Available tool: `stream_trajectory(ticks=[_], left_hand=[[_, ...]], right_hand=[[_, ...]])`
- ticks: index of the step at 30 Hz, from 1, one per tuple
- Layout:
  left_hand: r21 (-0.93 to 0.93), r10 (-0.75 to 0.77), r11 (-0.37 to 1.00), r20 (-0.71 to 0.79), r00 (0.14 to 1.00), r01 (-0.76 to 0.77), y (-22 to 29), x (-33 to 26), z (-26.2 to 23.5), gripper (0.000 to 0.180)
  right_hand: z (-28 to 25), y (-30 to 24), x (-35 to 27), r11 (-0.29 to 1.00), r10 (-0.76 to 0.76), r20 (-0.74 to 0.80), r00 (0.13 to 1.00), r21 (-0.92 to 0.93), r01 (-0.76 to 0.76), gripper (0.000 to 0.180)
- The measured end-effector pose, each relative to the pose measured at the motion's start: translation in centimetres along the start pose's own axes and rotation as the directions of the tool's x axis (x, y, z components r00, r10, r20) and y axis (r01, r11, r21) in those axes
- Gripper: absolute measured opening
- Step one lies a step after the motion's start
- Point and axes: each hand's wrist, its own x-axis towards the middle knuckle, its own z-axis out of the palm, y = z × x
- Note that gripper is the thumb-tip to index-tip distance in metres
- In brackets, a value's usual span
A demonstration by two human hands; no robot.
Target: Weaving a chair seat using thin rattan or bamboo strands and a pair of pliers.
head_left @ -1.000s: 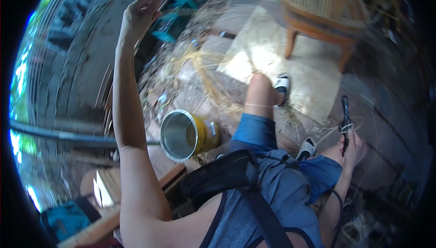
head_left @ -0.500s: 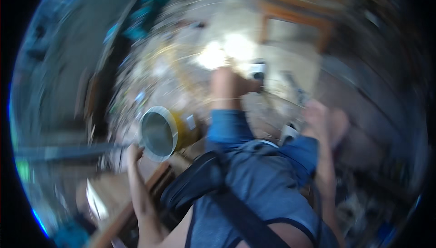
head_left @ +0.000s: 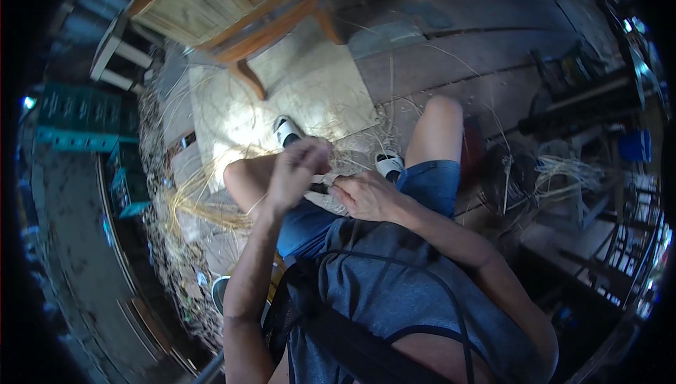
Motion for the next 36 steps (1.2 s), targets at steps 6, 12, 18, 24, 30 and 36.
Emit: stream_trajectory(ticks=[6,12,18,24,30,36], left_hand=[[0.181,0.112,0.98,-0.171,0.979,-0.081,11.4,-0.1,-1.4,0.019],[-0.241,-0.355,0.915,-0.101,0.93,0.323,-3.3,-3.7,1.6,0.018],[-0.482,-0.424,0.815,-0.115,0.899,0.323,-4.8,-4.3,2.6,0.01],[-0.338,-0.296,0.911,-0.139,0.945,0.235,-3.7,-4.4,3.1,0.009],[-0.306,-0.368,0.901,-0.164,0.915,0.307,-3.2,-4.8,3.0,0.026],[-0.086,-0.34,0.939,-0.07,0.938,0.334,-3.3,-5.4,2.1,0.022]], right_hand=[[4.1,5.7,-1.7,0.986,0.082,0.182,0.98,-0.157,-0.053,0.023],[-0.2,3.0,-0.2,0.987,0.161,-0.088,0.983,0.008,-0.161,0.013],[1.5,2.9,-0.1,0.995,-0.067,-0.07,0.995,-0.078,0.061,0.017],[-0.9,1.7,0.7,0.653,0.353,0.27,0.896,0.615,-0.443,0.03],[-0.9,2.7,0.6,0.916,0.353,-0.02,0.936,0.214,-0.341,0.033],[-0.3,1.8,0.6,0.926,0.188,0.093,0.978,0.314,-0.208,0.027]])
